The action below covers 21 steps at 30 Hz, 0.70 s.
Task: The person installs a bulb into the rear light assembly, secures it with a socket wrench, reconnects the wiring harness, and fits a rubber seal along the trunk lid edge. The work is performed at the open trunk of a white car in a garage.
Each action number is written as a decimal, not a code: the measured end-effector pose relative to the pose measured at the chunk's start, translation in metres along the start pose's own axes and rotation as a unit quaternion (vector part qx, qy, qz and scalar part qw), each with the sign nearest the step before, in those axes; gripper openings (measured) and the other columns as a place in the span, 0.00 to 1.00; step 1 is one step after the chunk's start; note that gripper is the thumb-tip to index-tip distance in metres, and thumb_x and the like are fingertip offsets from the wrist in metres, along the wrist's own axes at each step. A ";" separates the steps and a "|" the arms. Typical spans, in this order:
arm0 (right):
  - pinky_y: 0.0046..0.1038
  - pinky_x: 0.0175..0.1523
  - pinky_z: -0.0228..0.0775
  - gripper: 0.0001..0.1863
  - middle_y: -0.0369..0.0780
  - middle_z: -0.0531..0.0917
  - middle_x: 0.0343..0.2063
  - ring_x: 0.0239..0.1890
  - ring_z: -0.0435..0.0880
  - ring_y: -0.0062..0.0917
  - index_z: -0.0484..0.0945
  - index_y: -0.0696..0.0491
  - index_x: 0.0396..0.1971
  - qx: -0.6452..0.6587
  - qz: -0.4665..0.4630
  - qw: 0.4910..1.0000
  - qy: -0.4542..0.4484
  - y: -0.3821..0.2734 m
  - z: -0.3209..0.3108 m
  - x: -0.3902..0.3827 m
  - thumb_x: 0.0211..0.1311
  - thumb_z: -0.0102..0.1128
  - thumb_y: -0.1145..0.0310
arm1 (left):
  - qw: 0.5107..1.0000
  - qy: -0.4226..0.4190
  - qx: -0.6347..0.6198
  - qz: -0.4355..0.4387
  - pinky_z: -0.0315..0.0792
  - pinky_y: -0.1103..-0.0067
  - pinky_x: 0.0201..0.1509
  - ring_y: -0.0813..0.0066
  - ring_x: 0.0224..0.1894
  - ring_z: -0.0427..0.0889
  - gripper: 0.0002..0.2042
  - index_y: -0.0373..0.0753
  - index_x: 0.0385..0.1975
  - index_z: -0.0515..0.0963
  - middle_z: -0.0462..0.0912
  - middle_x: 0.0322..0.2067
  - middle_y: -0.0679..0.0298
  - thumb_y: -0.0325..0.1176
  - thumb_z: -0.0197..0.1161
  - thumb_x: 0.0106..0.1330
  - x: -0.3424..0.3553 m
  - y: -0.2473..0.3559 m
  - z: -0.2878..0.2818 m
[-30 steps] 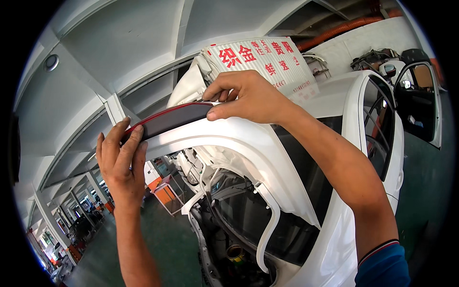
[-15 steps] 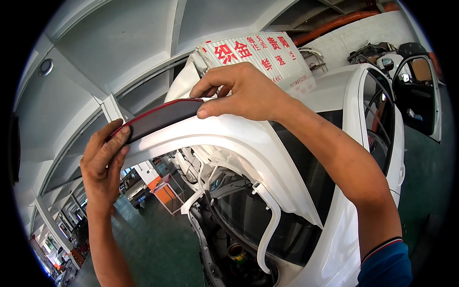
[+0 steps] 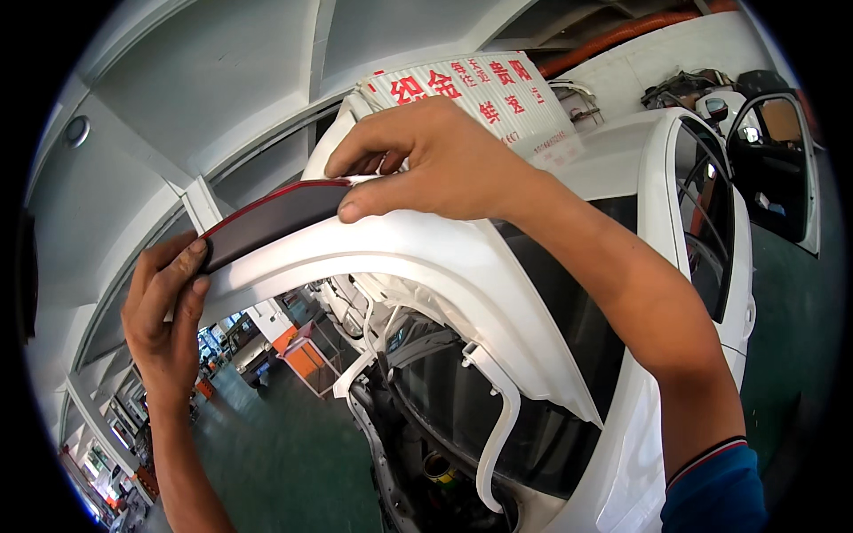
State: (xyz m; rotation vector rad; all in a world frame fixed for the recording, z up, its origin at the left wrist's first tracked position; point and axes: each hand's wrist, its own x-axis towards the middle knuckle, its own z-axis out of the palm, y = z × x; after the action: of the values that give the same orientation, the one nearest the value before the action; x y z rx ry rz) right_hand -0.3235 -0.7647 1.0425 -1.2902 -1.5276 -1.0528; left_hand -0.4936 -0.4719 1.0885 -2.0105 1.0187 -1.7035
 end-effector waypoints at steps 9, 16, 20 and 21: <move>0.32 0.38 0.77 0.16 0.37 0.87 0.31 0.33 0.86 0.33 0.87 0.52 0.38 -0.206 -0.173 0.963 0.023 0.006 0.001 0.002 0.56 0.77 0.57 | 0.997 0.017 0.059 0.036 0.80 0.69 0.46 0.58 0.46 0.86 0.19 0.40 0.51 0.86 0.85 0.46 0.51 0.21 0.73 0.58 -0.005 -0.003 0.005; 0.30 0.34 0.77 0.25 0.36 0.86 0.33 0.33 0.86 0.30 0.84 0.51 0.51 -0.322 -0.238 0.916 0.028 0.002 0.001 0.002 0.54 0.78 0.59 | 0.996 0.038 0.077 0.036 0.78 0.71 0.45 0.60 0.42 0.84 0.21 0.43 0.52 0.87 0.86 0.44 0.53 0.24 0.75 0.56 -0.006 -0.005 0.012; 0.32 0.34 0.77 0.27 0.36 0.85 0.34 0.33 0.86 0.31 0.82 0.51 0.54 -0.378 -0.186 0.907 0.015 -0.007 0.013 0.004 0.57 0.75 0.55 | 0.995 0.048 0.079 0.034 0.77 0.71 0.44 0.62 0.40 0.82 0.21 0.44 0.52 0.87 0.87 0.44 0.55 0.26 0.77 0.55 -0.007 -0.005 0.014; 0.32 0.34 0.77 0.27 0.37 0.85 0.34 0.33 0.86 0.31 0.82 0.51 0.55 -0.389 -0.170 0.906 0.008 -0.009 0.016 0.005 0.57 0.75 0.54 | 0.995 0.052 0.083 0.034 0.76 0.71 0.44 0.63 0.40 0.82 0.21 0.44 0.52 0.87 0.87 0.44 0.55 0.27 0.77 0.55 -0.007 -0.004 0.014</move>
State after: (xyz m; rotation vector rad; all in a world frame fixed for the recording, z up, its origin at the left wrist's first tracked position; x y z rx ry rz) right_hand -0.3347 -0.7492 1.0425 -1.5396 -1.3863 -2.0332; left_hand -0.4791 -0.4671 1.0831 -1.7810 0.9335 -1.8092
